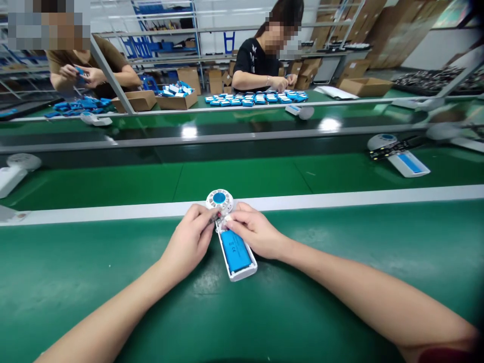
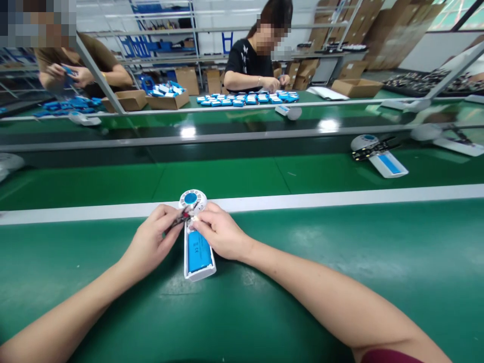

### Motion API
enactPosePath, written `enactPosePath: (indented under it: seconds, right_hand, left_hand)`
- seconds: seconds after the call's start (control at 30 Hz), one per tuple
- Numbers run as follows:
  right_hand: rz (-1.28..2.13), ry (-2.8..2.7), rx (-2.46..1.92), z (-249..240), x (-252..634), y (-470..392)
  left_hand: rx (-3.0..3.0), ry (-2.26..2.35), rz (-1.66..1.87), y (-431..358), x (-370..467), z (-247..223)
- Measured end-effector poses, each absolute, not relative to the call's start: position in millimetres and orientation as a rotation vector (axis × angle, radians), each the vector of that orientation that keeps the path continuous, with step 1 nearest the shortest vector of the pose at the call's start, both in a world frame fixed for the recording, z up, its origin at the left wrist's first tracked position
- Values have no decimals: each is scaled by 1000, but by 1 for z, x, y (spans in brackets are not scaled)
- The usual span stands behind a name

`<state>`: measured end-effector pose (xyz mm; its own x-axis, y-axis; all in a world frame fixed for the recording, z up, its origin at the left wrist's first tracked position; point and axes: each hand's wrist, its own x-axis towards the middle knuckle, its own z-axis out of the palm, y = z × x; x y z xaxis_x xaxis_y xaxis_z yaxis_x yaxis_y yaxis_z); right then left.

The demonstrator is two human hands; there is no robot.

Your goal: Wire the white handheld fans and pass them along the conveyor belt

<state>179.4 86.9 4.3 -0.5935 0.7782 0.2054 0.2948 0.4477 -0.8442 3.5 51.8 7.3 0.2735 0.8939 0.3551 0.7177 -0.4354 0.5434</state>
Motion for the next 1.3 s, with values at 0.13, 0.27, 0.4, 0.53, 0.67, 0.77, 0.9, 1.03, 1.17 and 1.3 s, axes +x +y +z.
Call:
enactPosePath:
  seconds: [0.13, 0.27, 0.4, 0.53, 0.67, 0.77, 0.9, 1.03, 1.17, 1.3]
  right_hand:
    - [1039, -2132, -885, 6, 178, 83]
    - [1029, -2130, -883, 5, 178, 81]
    - [984, -2157, -859, 4, 178, 81]
    - [926, -2135, -880, -2, 176, 78]
    - [857, -2118, -873, -3, 175, 76]
    - [982, -2147, -898, 5, 179, 80]
    - [1220, -2181, -804, 15, 184, 88]
    - [1303, -2141, -769, 17, 185, 88]
    - [1221, -2151, -752, 17, 185, 87]
    - [1117, -2206, -825, 19, 184, 88]
  left_hand:
    - [2435, 1424, 861, 50, 4, 4]
    - [2515, 1420, 797, 49, 4, 7]
    - [2663, 1415, 731, 50, 3, 8]
    - [2903, 1420, 660, 45, 4, 6]
    - [3046, 1593, 507, 37, 12, 7]
    - [2937, 1560, 586, 38, 13, 5]
    - [2871, 1391, 838, 50, 5, -1]
    - [2884, 1324, 974, 53, 0, -8]
    - [2797, 1385, 1002, 45, 5, -13]
    - [2530, 1422, 993, 41, 10, -16]
